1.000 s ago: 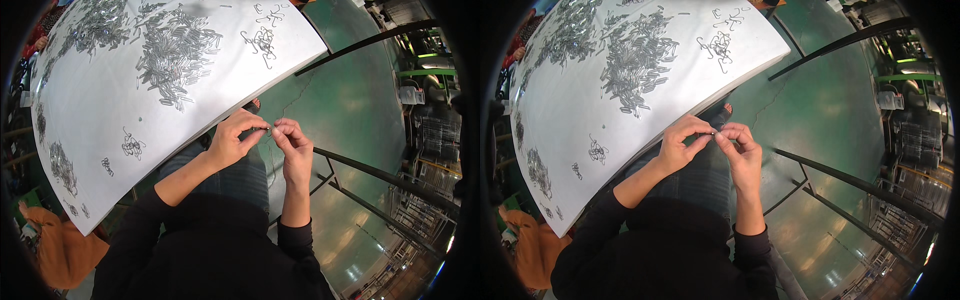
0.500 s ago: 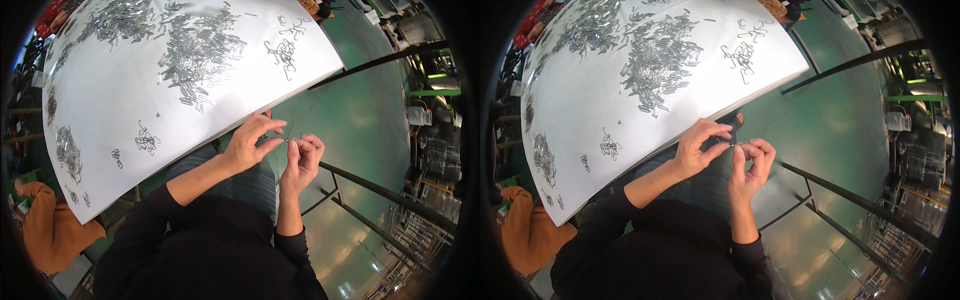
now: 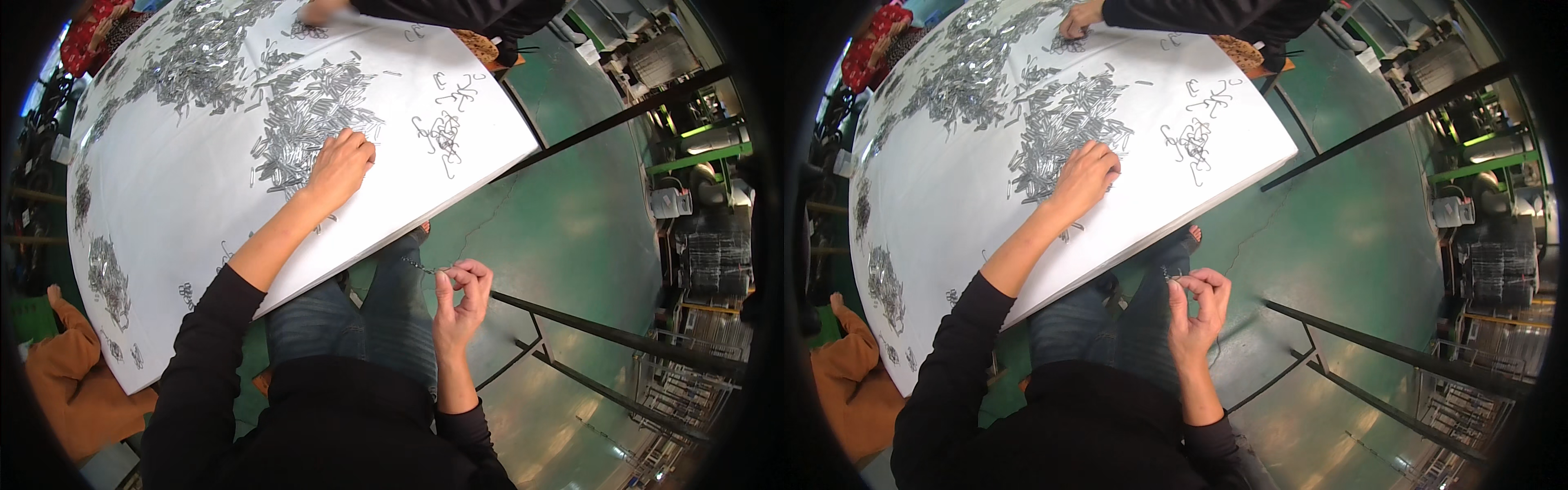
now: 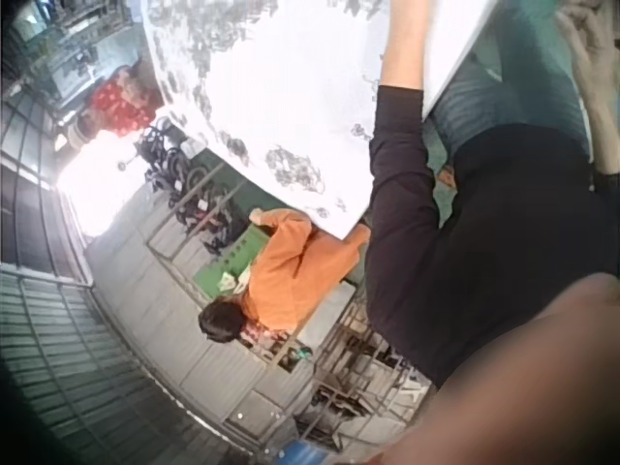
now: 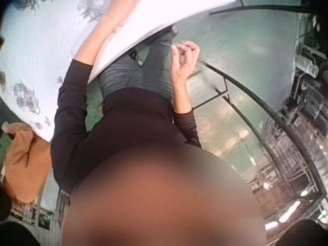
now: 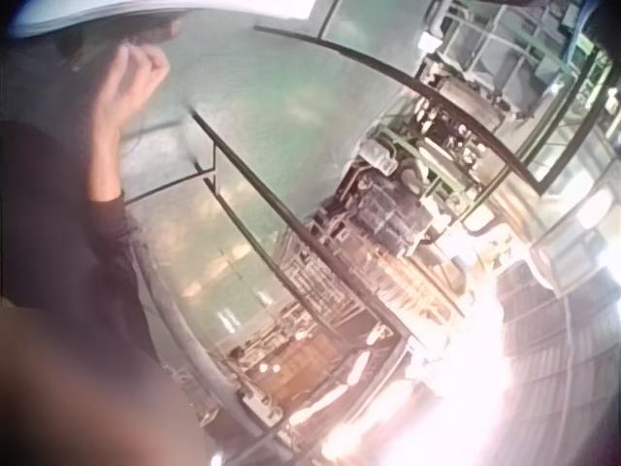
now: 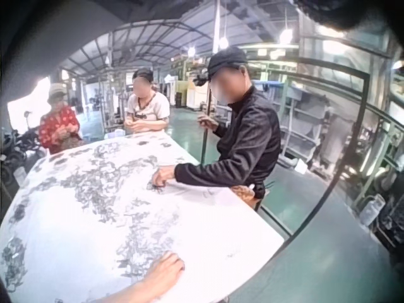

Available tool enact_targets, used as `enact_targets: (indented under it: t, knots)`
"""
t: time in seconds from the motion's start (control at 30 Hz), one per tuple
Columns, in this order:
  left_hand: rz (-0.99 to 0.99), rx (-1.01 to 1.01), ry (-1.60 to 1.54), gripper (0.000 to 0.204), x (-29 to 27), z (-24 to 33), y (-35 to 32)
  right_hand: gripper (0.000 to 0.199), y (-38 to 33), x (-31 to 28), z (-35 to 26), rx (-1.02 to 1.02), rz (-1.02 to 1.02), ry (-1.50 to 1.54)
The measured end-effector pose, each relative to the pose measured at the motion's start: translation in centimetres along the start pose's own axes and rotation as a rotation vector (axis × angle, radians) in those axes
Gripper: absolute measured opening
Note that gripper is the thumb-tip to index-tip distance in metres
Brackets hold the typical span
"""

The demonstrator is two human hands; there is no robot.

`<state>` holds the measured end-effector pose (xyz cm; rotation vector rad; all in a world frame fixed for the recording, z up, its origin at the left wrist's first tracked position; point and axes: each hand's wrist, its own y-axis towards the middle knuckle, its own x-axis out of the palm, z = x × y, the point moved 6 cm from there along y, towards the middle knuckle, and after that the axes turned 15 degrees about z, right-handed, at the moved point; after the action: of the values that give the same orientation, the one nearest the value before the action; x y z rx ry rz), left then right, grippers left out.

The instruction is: The person moves a metal frame and a wooden stool to position them near a large white board. They then repeatedly pick up small metal hooks from the board and link them together by hand, forming a chain of hooks.

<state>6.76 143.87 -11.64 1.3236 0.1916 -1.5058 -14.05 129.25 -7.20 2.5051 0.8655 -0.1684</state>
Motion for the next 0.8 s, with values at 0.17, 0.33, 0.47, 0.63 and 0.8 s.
enact_targets:
  t: [0.17,0.33,0.47,0.63,0.8]
  knots:
    - [-0.01,0.076,0.019,0.01,0.4,0.4,-0.3,0.008,0.1,0.4,-0.1,0.006,-0.022,0.002]
    - [0.018,-0.06,-0.063,0.012,0.3,-0.2,-0.3,0.007,-0.1,0.8,0.0,-0.021,-0.061,-0.014]
    - [-0.052,-0.082,-0.067,0.011,0.6,-0.4,-0.1,0.008,-0.1,0.9,0.0,-0.008,-0.066,-0.006]
    - [-0.006,-0.113,-0.147,0.011,-0.5,0.5,-0.4,0.009,-0.2,1.1,-0.2,-0.006,-0.056,0.02]
    - [-0.228,-0.593,-0.843,0.013,-0.7,4.0,-2.5,0.009,-0.2,1.5,-0.4,-0.053,-0.074,-0.019]
